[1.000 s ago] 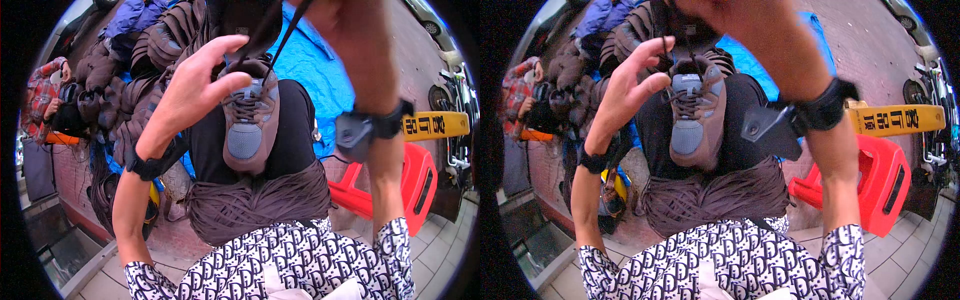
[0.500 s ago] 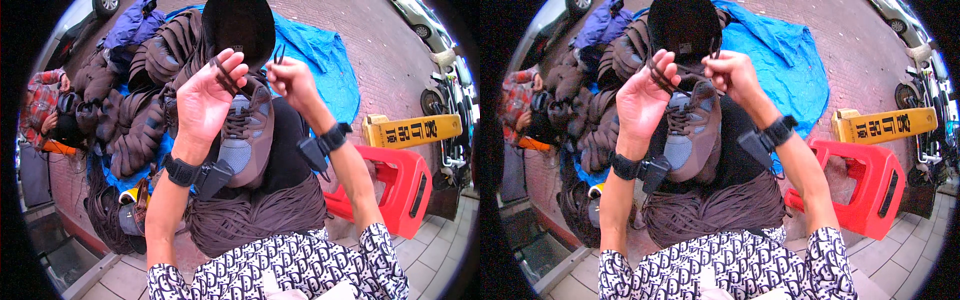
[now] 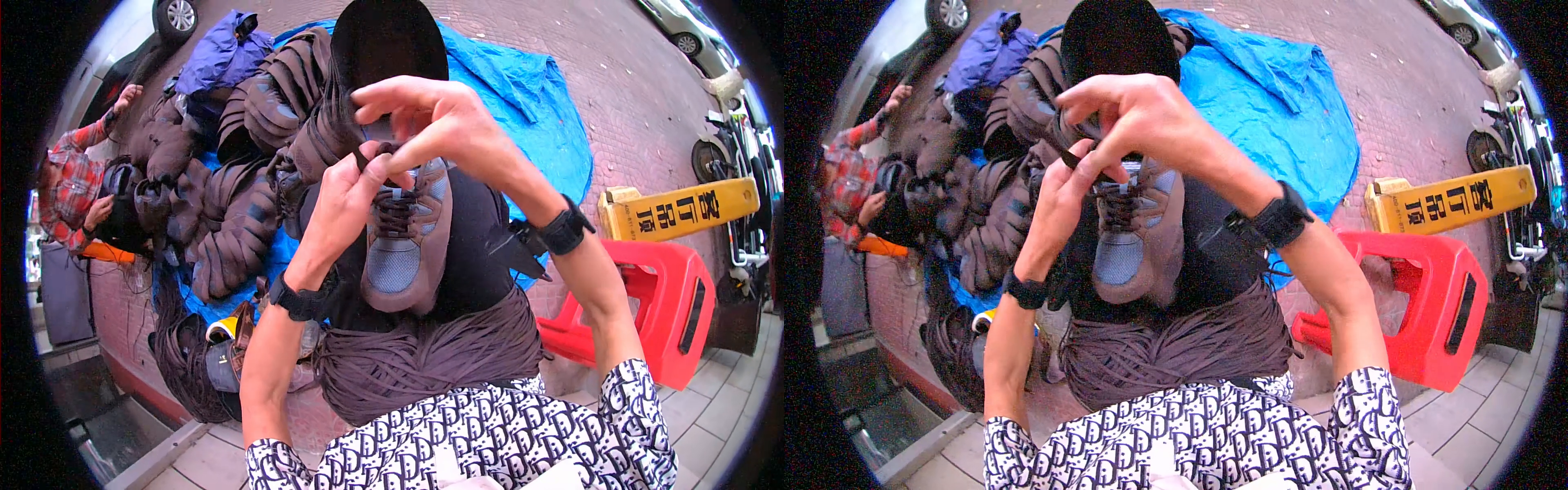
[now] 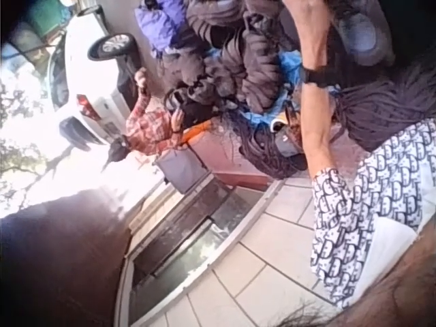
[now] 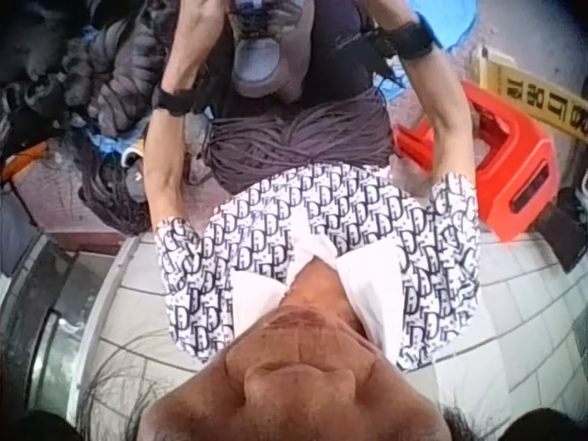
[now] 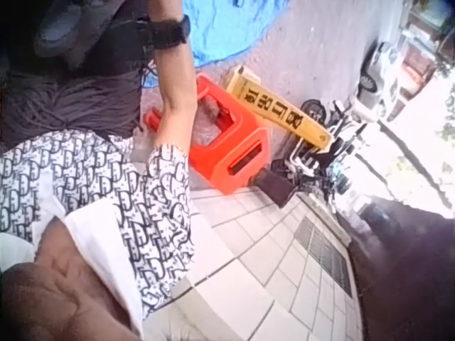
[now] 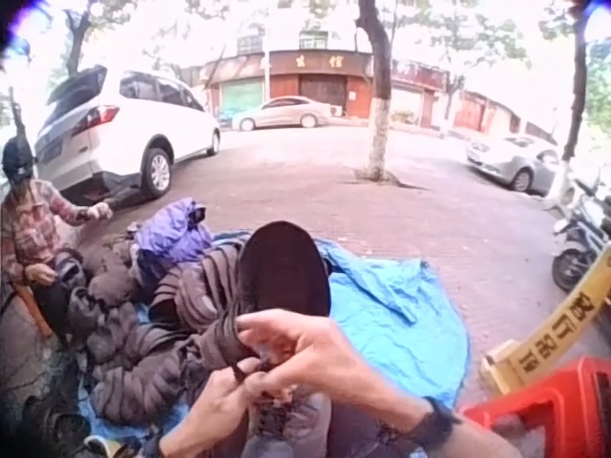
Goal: Lacing a brown and grey shoe as part of an outdoor footwear manufacturing setup.
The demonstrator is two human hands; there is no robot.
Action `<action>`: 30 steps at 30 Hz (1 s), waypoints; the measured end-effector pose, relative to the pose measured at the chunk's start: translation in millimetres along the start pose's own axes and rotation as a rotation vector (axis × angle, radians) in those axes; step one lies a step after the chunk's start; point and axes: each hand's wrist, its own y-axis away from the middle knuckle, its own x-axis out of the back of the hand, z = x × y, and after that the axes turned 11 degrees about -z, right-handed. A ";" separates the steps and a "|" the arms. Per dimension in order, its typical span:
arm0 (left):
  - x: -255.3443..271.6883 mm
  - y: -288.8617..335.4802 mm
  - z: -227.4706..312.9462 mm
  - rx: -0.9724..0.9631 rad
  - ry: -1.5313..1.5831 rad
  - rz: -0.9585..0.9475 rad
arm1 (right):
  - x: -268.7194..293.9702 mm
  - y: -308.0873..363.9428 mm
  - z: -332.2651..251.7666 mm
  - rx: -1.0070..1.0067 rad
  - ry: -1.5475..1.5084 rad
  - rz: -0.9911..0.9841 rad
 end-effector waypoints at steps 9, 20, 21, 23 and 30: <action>3.4 3.2 -16.2 0.166 0.285 -0.039 | -9.7 0.7 42.1 -0.190 -0.064 -0.024; -4.9 4.2 -10.2 -0.128 -0.508 0.228 | -18.0 0.0 63.8 0.345 0.844 0.419; -5.8 4.0 -7.2 -0.128 -0.507 0.228 | -17.7 1.6 63.6 0.345 0.844 0.419; -4.7 5.3 -3.3 -0.066 -0.792 0.161 | -21.5 3.1 60.1 0.211 1.046 0.440; 4.5 1.7 -2.2 0.127 -0.065 0.109 | -31.6 3.3 51.1 -0.027 -0.197 0.462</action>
